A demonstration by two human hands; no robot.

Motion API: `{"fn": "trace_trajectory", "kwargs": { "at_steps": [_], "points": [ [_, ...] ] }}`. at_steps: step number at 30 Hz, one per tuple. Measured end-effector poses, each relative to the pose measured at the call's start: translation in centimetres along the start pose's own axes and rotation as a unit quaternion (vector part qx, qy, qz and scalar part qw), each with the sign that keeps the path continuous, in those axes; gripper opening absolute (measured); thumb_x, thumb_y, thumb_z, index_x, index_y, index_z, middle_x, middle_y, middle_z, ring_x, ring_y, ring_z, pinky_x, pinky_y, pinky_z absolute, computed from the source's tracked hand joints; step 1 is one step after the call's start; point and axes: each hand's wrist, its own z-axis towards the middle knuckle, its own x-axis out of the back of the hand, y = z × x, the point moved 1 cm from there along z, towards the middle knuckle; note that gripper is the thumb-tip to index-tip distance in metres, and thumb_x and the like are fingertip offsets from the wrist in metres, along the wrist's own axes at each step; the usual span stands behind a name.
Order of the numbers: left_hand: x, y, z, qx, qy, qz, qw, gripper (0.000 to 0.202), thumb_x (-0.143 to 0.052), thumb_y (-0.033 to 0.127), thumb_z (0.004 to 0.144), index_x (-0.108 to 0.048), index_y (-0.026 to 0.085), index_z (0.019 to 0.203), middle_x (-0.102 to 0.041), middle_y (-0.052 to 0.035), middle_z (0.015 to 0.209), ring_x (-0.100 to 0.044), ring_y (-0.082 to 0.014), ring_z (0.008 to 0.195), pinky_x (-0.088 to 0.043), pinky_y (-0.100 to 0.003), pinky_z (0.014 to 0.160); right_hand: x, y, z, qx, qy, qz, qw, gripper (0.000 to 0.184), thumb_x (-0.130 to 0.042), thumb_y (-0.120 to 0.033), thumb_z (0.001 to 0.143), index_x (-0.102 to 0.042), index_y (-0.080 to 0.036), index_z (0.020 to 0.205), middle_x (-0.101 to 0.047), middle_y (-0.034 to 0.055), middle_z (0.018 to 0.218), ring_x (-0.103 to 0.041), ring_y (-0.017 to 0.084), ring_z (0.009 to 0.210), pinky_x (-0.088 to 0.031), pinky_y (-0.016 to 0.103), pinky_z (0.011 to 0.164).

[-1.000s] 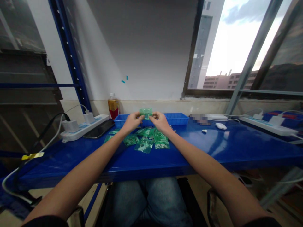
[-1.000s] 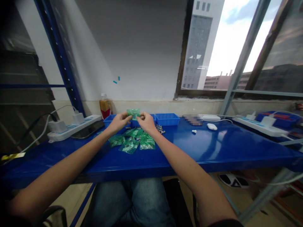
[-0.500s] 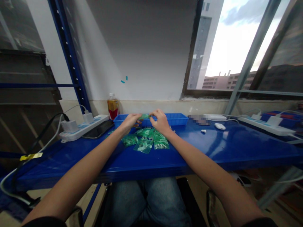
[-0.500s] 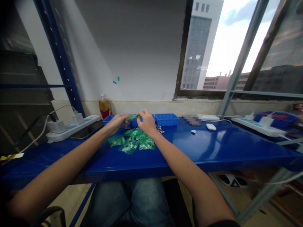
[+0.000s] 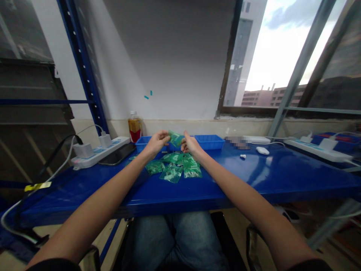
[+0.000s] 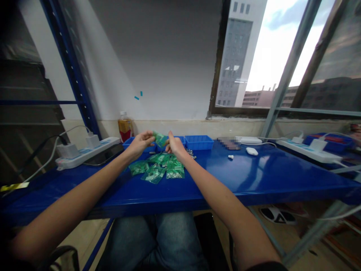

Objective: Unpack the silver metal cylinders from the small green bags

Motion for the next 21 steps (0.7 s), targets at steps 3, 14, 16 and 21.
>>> {"fn": "trace_trajectory", "kwargs": {
  "at_steps": [3, 14, 16, 21],
  "points": [
    [-0.2, 0.0, 0.0, -0.036, -0.039, 0.038, 0.998, 0.017, -0.068, 0.023, 0.066, -0.058, 0.016, 0.079, -0.061, 0.0002, 0.073, -0.057, -0.0116, 0.068, -0.046, -0.023, 0.063, -0.1, -0.1, -0.3, -0.05, -0.015, 0.033, 0.998, 0.057, -0.028, -0.062, 0.091, -0.053, -0.016, 0.07, -0.055, 0.0012, 0.043, -0.047, 0.009, 0.034, -0.032, 0.019, 0.037],
    [-0.2, 1.9, -0.8, -0.247, 0.046, 0.198, 0.947, 0.014, -0.052, 0.026, 0.083, -0.063, 0.017, 0.087, -0.063, -0.0097, 0.115, -0.057, -0.0219, 0.11, -0.049, -0.032, 0.085, -0.2, -1.2, -1.1, -0.061, -0.123, 0.122, 0.983, 0.044, -0.048, -0.052, 0.088, -0.062, -0.011, 0.076, -0.06, 0.0029, 0.051, -0.052, 0.008, 0.041, -0.033, 0.018, 0.039],
    [-0.2, 1.8, -0.9, -0.25, 0.033, 0.211, 0.944, 0.015, -0.051, 0.023, 0.082, -0.063, 0.017, 0.087, -0.061, -0.0099, 0.117, -0.056, -0.022, 0.112, -0.049, -0.033, 0.084, 0.0, -1.2, -1.0, -0.031, -0.084, 0.134, 0.987, 0.031, -0.054, -0.04, 0.087, -0.058, -0.013, 0.073, -0.058, 0.0001, 0.051, -0.05, 0.007, 0.041, -0.032, 0.017, 0.039],
    [-0.2, 1.3, -0.6, -0.203, 0.031, 0.267, 0.942, 0.018, -0.05, 0.022, 0.08, -0.067, 0.017, 0.082, -0.062, -0.0088, 0.107, -0.057, -0.022, 0.105, -0.049, -0.03, 0.079, 0.5, -0.6, -0.2, 0.048, -0.002, 0.107, 0.993, 0.017, -0.064, -0.03, 0.075, -0.053, -0.017, 0.072, -0.054, -0.005, 0.052, -0.048, 0.006, 0.043, -0.03, 0.017, 0.04]
  ]
}}
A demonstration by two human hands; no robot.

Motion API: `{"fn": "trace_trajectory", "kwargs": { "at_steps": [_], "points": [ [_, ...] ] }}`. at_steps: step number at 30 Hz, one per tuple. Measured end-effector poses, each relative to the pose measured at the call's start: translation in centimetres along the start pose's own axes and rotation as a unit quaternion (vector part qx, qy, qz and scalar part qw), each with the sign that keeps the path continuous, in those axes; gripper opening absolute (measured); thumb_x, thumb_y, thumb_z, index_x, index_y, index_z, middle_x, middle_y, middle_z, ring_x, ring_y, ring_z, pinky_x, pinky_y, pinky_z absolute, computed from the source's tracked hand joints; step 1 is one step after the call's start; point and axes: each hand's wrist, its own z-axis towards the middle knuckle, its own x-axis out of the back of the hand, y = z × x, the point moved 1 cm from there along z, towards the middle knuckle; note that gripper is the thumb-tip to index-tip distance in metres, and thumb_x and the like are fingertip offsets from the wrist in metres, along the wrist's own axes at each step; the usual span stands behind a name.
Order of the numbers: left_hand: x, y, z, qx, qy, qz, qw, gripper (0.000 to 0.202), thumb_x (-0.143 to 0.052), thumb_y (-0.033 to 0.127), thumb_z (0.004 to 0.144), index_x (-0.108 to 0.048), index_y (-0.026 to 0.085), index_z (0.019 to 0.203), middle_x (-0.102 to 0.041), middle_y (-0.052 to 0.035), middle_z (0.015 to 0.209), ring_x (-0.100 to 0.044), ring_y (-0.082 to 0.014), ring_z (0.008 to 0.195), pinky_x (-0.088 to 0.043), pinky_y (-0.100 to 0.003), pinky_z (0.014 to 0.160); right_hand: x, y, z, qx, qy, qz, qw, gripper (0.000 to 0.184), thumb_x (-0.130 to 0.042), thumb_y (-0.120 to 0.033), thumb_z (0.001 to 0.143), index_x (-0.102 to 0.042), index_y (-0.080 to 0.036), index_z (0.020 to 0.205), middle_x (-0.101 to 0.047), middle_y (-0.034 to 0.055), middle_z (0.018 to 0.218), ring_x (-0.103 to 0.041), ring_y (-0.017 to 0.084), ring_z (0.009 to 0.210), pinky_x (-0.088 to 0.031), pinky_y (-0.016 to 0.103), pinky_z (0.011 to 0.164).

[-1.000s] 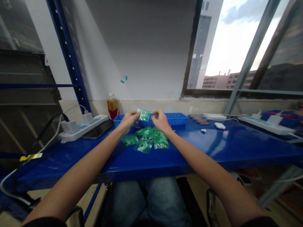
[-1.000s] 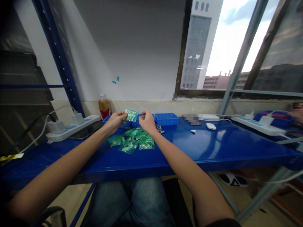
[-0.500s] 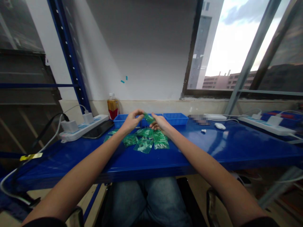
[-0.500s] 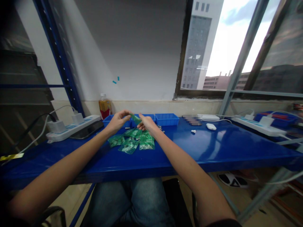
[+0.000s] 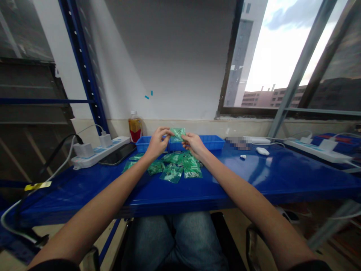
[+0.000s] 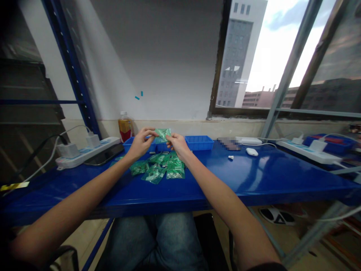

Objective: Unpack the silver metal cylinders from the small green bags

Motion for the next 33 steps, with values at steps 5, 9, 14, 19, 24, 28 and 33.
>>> {"fn": "trace_trajectory", "kwargs": {
  "at_steps": [5, 9, 14, 19, 24, 28, 33],
  "points": [
    [-0.4, -1.1, 0.3, 0.15, -0.093, -0.044, 0.983, 0.018, -0.052, 0.024, 0.075, -0.067, 0.015, 0.082, -0.066, -0.0032, 0.077, -0.059, -0.0161, 0.067, -0.046, -0.028, 0.069, -0.1, 0.5, 0.2, 0.108, -0.01, -0.091, 0.99, 0.019, -0.064, -0.032, 0.072, -0.056, -0.018, 0.082, -0.051, -0.007, 0.055, -0.048, 0.008, 0.047, -0.035, 0.019, 0.046],
    [-0.4, -1.4, 0.1, 0.261, -0.119, -0.115, 0.951, 0.039, -0.05, 0.047, 0.08, -0.067, 0.013, 0.074, -0.067, -0.0079, 0.079, -0.054, -0.0137, 0.058, -0.041, -0.025, 0.057, -0.4, 1.0, 0.1, 0.206, -0.02, -0.196, 0.959, 0.012, -0.057, -0.025, 0.075, -0.058, -0.018, 0.084, -0.051, -0.0056, 0.059, -0.049, 0.01, 0.054, -0.04, 0.023, 0.055],
    [-0.2, -1.5, 0.0, 0.335, -0.097, -0.156, 0.924, 0.044, -0.054, 0.056, 0.075, -0.063, 0.013, 0.07, -0.063, -0.0057, 0.069, -0.044, -0.0098, 0.047, -0.032, -0.023, 0.046, -0.7, 1.0, -0.6, 0.325, -0.038, -0.34, 0.882, 0.012, -0.053, -0.016, 0.076, -0.063, -0.018, 0.083, -0.056, 0.0016, 0.078, -0.053, 0.014, 0.073, -0.043, 0.027, 0.071],
    [-0.1, -1.2, 0.1, 0.288, -0.043, -0.192, 0.937, 0.034, -0.069, 0.045, 0.065, -0.062, 0.014, 0.076, -0.054, 0.0012, 0.06, -0.049, -0.01, 0.053, -0.036, -0.02, 0.049, -0.5, 0.8, -0.6, 0.308, 0.02, -0.369, 0.877, 0.023, -0.049, -0.007, 0.072, -0.066, -0.017, 0.084, -0.053, 0.0037, 0.085, -0.052, 0.015, 0.078, -0.044, 0.029, 0.078],
    [-0.1, -0.5, 0.1, 0.246, -0.021, -0.255, 0.935, 0.03, -0.071, 0.035, 0.063, -0.061, 0.016, 0.084, -0.061, -0.0013, 0.076, -0.056, -0.0109, 0.063, -0.043, -0.021, 0.056, 0.1, 0.7, 0.3, 0.165, 0.066, -0.315, 0.932, 0.025, -0.05, -0.026, 0.083, -0.064, -0.017, 0.066, -0.058, 0.0023, 0.07, -0.054, 0.016, 0.076, -0.042, 0.027, 0.074],
    [-0.2, -0.3, 0.1, 0.221, -0.028, -0.27, 0.937, 0.027, -0.071, 0.029, 0.063, -0.062, 0.017, 0.085, -0.065, -0.0032, 0.084, -0.059, -0.0139, 0.073, -0.047, -0.024, 0.062, 0.2, 0.8, 0.8, 0.019, 0.034, -0.18, 0.983, 0.054, -0.035, -0.051, 0.091, -0.062, -0.016, 0.06, -0.056, 0.0022, 0.056, -0.053, 0.012, 0.054, -0.039, 0.023, 0.055],
    [-0.6, -0.6, 0.1, 0.174, -0.014, -0.257, 0.951, 0.021, -0.069, 0.031, 0.062, -0.058, 0.015, 0.069, -0.065, -0.0038, 0.086, -0.058, -0.0128, 0.072, -0.044, -0.023, 0.063, -0.2, 1.2, 0.5, -0.062, -0.04, -0.111, 0.991, 0.057, -0.044, -0.061, 0.085, -0.063, -0.014, 0.059, -0.058, 0.0031, 0.052, -0.051, 0.009, 0.045, -0.035, 0.019, 0.044]
  ]
}}
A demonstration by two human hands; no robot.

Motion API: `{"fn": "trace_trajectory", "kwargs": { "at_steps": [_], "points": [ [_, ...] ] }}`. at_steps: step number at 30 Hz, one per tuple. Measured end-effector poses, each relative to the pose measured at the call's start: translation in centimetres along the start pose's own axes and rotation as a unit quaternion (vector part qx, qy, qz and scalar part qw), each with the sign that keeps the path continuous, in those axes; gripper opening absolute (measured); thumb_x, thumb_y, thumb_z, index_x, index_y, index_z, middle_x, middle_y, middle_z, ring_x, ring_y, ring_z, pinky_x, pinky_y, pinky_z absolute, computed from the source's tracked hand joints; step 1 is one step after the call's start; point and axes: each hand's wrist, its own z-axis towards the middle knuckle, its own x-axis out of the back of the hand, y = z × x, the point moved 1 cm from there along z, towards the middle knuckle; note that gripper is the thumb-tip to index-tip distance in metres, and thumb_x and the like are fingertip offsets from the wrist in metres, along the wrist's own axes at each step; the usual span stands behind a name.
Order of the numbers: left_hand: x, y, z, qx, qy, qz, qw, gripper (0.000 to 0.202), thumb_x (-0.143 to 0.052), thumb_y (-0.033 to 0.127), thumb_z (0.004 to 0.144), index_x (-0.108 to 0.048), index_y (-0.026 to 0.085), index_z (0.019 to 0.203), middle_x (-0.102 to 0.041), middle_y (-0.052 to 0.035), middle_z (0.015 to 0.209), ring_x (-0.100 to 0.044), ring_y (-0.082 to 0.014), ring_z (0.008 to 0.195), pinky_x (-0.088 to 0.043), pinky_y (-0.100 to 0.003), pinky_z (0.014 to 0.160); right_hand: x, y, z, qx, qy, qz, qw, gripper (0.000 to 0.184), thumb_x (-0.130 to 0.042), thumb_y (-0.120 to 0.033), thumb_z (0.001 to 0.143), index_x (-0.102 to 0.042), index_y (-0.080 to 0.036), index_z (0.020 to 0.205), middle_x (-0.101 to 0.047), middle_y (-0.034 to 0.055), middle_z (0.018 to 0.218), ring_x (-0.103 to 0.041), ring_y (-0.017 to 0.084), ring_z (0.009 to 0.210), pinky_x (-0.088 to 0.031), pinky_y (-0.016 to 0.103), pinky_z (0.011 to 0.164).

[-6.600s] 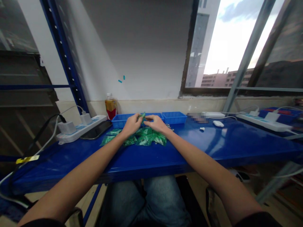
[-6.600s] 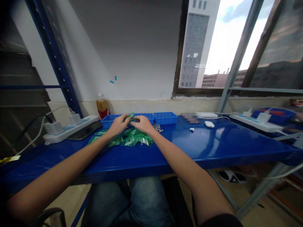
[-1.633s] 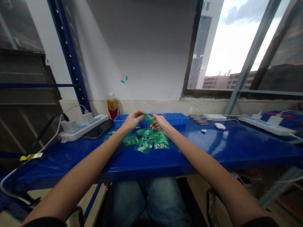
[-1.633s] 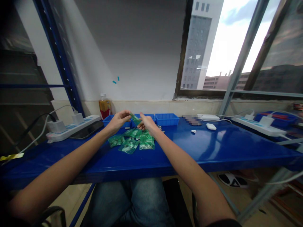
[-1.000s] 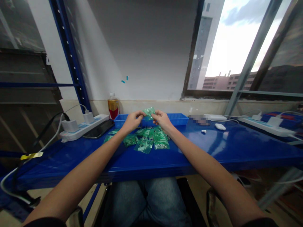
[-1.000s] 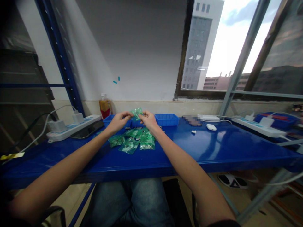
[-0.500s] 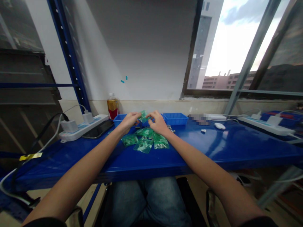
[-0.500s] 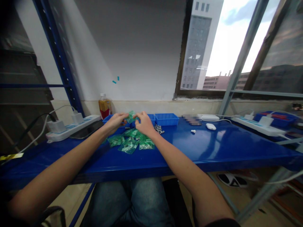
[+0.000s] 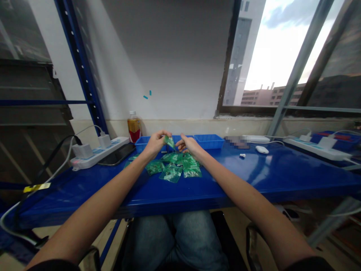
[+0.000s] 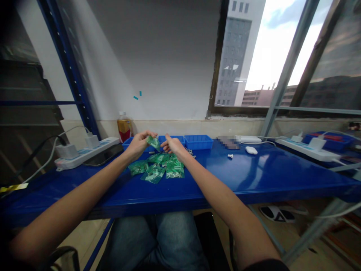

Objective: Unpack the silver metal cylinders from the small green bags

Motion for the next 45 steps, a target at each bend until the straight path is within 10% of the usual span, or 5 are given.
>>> {"fn": "trace_trajectory", "kwargs": {
  "at_steps": [8, 18, 32, 37, 45],
  "points": [
    [0.2, 0.0, 0.1, -0.04, 0.014, -0.01, 0.999, 0.017, -0.065, 0.024, 0.062, -0.052, 0.015, 0.068, -0.062, -0.003, 0.089, -0.058, -0.0111, 0.069, -0.044, -0.023, 0.065, -0.8, 0.4, -0.4, 0.036, -0.066, 0.001, 0.997, 0.032, -0.065, -0.042, 0.077, -0.06, -0.015, 0.061, -0.06, 0.0001, 0.055, -0.052, 0.008, 0.047, -0.034, 0.017, 0.043],
    [0.2, -0.7, 0.4, 0.084, 0.008, 0.059, 0.995, 0.021, -0.046, 0.012, 0.059, -0.062, 0.016, 0.072, -0.059, -0.0031, 0.074, -0.055, -0.0144, 0.067, -0.045, -0.024, 0.059, 0.3, -0.9, -0.7, 0.085, 0.11, -0.001, 0.99, 0.013, -0.057, -0.021, 0.079, -0.053, -0.018, 0.067, -0.047, -0.0079, 0.044, -0.042, 0.007, 0.036, -0.031, 0.019, 0.04],
    [0.6, -0.2, -0.2, 0.228, -0.003, 0.082, 0.97, 0.043, -0.054, 0.053, 0.079, -0.065, 0.013, 0.069, -0.06, -0.0061, 0.068, -0.045, -0.0097, 0.047, -0.037, -0.022, 0.044, -0.4, -1.2, -2.0, 0.324, 0.137, -0.281, 0.893, 0.014, -0.05, -0.017, 0.079, -0.063, -0.019, 0.081, -0.064, 0.0034, 0.074, -0.058, 0.016, 0.069, -0.043, 0.026, 0.071],
    [0.1, 0.1, -0.3, 0.174, -0.014, 0.038, 0.984, 0.016, -0.067, 0.025, 0.07, -0.059, 0.015, 0.078, -0.063, -0.0037, 0.073, -0.052, -0.0089, 0.051, -0.043, -0.022, 0.051, -0.4, -1.3, -2.0, 0.319, 0.153, -0.291, 0.889, 0.022, -0.046, -0.009, 0.077, -0.065, -0.017, 0.083, -0.067, 0.0061, 0.086, -0.06, 0.018, 0.08, -0.044, 0.029, 0.082],
    [0.3, -0.1, 0.0, 0.086, 0.016, 0.04, 0.995, 0.024, -0.068, 0.026, 0.065, -0.056, 0.016, 0.083, -0.06, 0.0002, 0.07, -0.055, -0.0095, 0.055, -0.044, -0.021, 0.051, -0.4, -0.8, -1.3, 0.28, 0.159, -0.291, 0.901, 0.02, -0.052, -0.023, 0.082, -0.064, -0.017, 0.068, -0.063, 0.0053, 0.074, -0.057, 0.017, 0.075, -0.042, 0.029, 0.078]
  ]
}}
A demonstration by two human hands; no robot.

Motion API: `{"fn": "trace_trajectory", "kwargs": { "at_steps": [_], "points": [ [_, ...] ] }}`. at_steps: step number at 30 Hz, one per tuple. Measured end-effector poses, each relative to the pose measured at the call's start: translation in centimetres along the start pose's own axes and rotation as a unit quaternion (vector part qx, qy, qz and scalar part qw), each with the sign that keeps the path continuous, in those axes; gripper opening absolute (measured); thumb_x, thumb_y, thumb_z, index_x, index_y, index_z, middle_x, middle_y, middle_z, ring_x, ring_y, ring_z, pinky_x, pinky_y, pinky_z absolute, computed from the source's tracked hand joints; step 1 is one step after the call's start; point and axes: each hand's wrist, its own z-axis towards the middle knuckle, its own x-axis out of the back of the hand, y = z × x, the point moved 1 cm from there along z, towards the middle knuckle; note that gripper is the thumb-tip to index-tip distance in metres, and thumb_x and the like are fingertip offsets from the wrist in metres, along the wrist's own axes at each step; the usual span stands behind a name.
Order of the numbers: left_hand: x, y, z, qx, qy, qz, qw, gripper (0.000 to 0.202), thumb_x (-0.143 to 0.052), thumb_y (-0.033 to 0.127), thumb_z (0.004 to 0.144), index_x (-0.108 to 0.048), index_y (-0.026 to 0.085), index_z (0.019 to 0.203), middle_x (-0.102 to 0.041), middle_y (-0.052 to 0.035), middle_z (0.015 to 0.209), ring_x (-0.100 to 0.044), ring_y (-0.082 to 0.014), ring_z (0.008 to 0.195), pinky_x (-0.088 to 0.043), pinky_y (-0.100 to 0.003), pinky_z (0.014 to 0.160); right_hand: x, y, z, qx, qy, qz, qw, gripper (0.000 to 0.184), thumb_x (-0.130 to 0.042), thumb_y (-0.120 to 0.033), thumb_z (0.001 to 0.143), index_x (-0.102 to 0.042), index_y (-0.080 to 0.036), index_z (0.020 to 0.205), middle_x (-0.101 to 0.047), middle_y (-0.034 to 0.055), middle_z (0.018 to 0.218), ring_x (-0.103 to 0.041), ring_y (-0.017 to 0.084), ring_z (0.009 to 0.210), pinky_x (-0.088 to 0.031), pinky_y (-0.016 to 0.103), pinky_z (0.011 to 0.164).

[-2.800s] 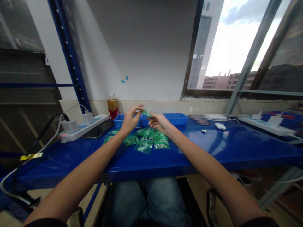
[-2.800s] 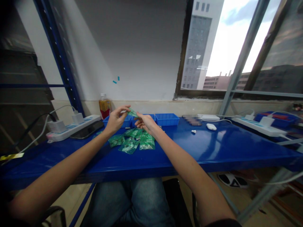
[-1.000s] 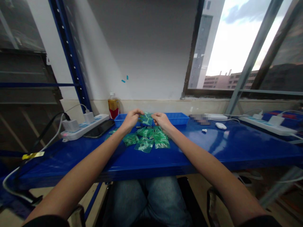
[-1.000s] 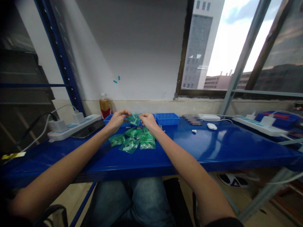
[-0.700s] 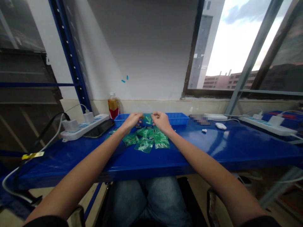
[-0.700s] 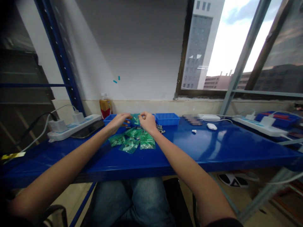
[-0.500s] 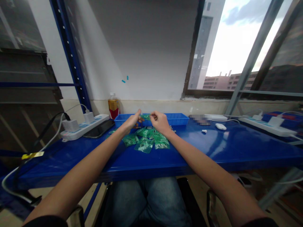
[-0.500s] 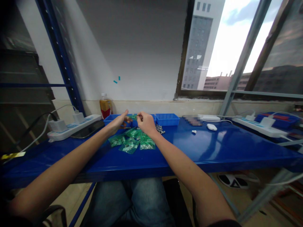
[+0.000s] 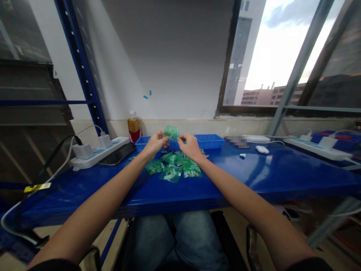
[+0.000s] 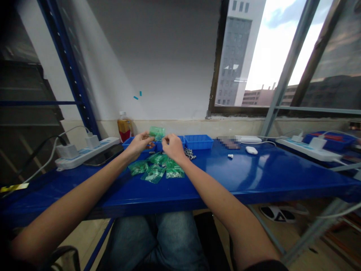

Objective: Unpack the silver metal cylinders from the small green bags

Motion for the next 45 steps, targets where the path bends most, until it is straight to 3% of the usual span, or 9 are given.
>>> {"fn": "trace_trajectory", "kwargs": {
  "at_steps": [4, 9, 16, 25, 30, 34, 37, 41, 45],
  "points": [
    [-0.1, 0.1, 0.0, -0.07, -0.022, 0.051, 0.996, 0.024, -0.069, 0.029, 0.062, -0.056, 0.017, 0.078, -0.057, 0.0017, 0.068, -0.053, -0.01, 0.057, -0.043, -0.02, 0.052, -0.2, 0.2, 0.2, -0.073, -0.022, 0.081, 0.994, 0.046, -0.043, -0.044, 0.089, -0.059, -0.018, 0.056, -0.059, 0.0036, 0.062, -0.055, 0.015, 0.068, -0.041, 0.027, 0.068],
    [0.1, -0.1, 0.2, -0.139, -0.029, 0.136, 0.981, 0.016, -0.064, 0.031, 0.067, -0.057, 0.017, 0.074, -0.049, 0.0041, 0.056, -0.044, -0.0097, 0.049, -0.035, -0.021, 0.049, -0.2, 0.0, 0.5, -0.183, -0.05, 0.26, 0.947, 0.059, -0.034, -0.061, 0.087, -0.064, -0.017, 0.063, -0.065, 0.0068, 0.069, -0.058, 0.016, 0.069, -0.042, 0.023, 0.055],
    [0.5, 0.0, 0.2, -0.166, -0.011, 0.197, 0.966, 0.018, -0.049, 0.015, 0.062, -0.06, 0.016, 0.076, -0.05, 0.0038, 0.056, -0.043, -0.01, 0.05, -0.032, -0.02, 0.05, -0.3, 0.3, 0.6, -0.225, -0.053, 0.317, 0.92, 0.026, -0.051, -0.033, 0.076, -0.06, -0.015, 0.06, -0.061, 0.0027, 0.058, -0.056, 0.013, 0.059, -0.041, 0.021, 0.049],
    [0.8, -0.1, 0.7, -0.152, -0.02, 0.211, 0.965, 0.029, -0.04, 0.016, 0.06, -0.066, 0.014, 0.073, -0.058, -0.0019, 0.071, -0.048, -0.0115, 0.057, -0.043, -0.023, 0.056, -0.6, 1.1, 0.6, -0.151, -0.019, 0.259, 0.954, 0.012, -0.052, -0.024, 0.068, -0.06, -0.015, 0.069, -0.056, -0.003, 0.057, -0.052, 0.011, 0.054, -0.04, 0.022, 0.053],
    [0.4, -0.2, 0.7, -0.098, -0.035, 0.183, 0.978, 0.024, -0.046, 0.02, 0.062, -0.067, 0.015, 0.073, -0.062, -0.0047, 0.082, -0.055, -0.0158, 0.069, -0.046, -0.026, 0.06, 0.0, 0.6, 0.5, -0.012, 0.038, 0.148, 0.988, 0.01, -0.05, -0.019, 0.069, -0.058, -0.016, 0.074, -0.057, -0.0013, 0.065, -0.052, 0.012, 0.061, -0.042, 0.024, 0.062],
    [-0.1, 0.1, 0.3, -0.036, -0.023, 0.09, 0.995, 0.026, -0.052, 0.038, 0.073, -0.065, 0.015, 0.076, -0.062, -0.0074, 0.091, -0.056, -0.0193, 0.084, -0.047, -0.025, 0.062, 0.6, -0.2, 0.2, 0.102, 0.048, 0.063, 0.992, 0.014, -0.046, -0.012, 0.069, -0.057, -0.018, 0.074, -0.056, 0.0008, 0.072, -0.053, 0.014, 0.069, -0.042, 0.025, 0.066],
    [-0.2, 0.3, 0.1, 0.016, 0.006, 0.002, 1.0, 0.039, -0.052, 0.054, 0.075, -0.058, 0.016, 0.073, -0.057, -0.0053, 0.079, -0.055, -0.0169, 0.073, -0.045, -0.024, 0.055, 0.9, -0.5, -0.1, 0.149, 0.036, 0.025, 0.988, 0.017, -0.044, -0.009, 0.071, -0.057, -0.019, 0.074, -0.054, 0.0023, 0.076, -0.053, 0.015, 0.074, -0.043, 0.026, 0.07],
    [-0.3, 0.4, -0.1, 0.012, -0.033, 0.003, 0.999, 0.037, -0.061, 0.052, 0.072, -0.055, 0.015, 0.073, -0.047, 0.0013, 0.061, -0.049, -0.0122, 0.058, -0.04, -0.022, 0.051, 0.7, -0.3, -0.3, 0.144, 0.035, -0.004, 0.989, 0.021, -0.044, -0.008, 0.072, -0.061, -0.019, 0.078, -0.051, 0.0042, 0.082, -0.053, 0.017, 0.08, -0.044, 0.029, 0.077],
    [-0.2, 0.5, -0.2, -0.056, -0.03, 0.055, 0.996, 0.029, -0.063, 0.04, 0.071, -0.059, 0.015, 0.087, -0.055, 0.001, 0.068, -0.05, -0.0109, 0.058, -0.041, -0.021, 0.052, 0.1, 0.5, 0.1, 0.073, 0.028, 0.015, 0.997, 0.016, -0.053, -0.015, 0.071, -0.066, -0.017, 0.081, -0.05, 0.0056, 0.088, -0.052, 0.019, 0.086, -0.044, 0.033, 0.083]
  ]
}}
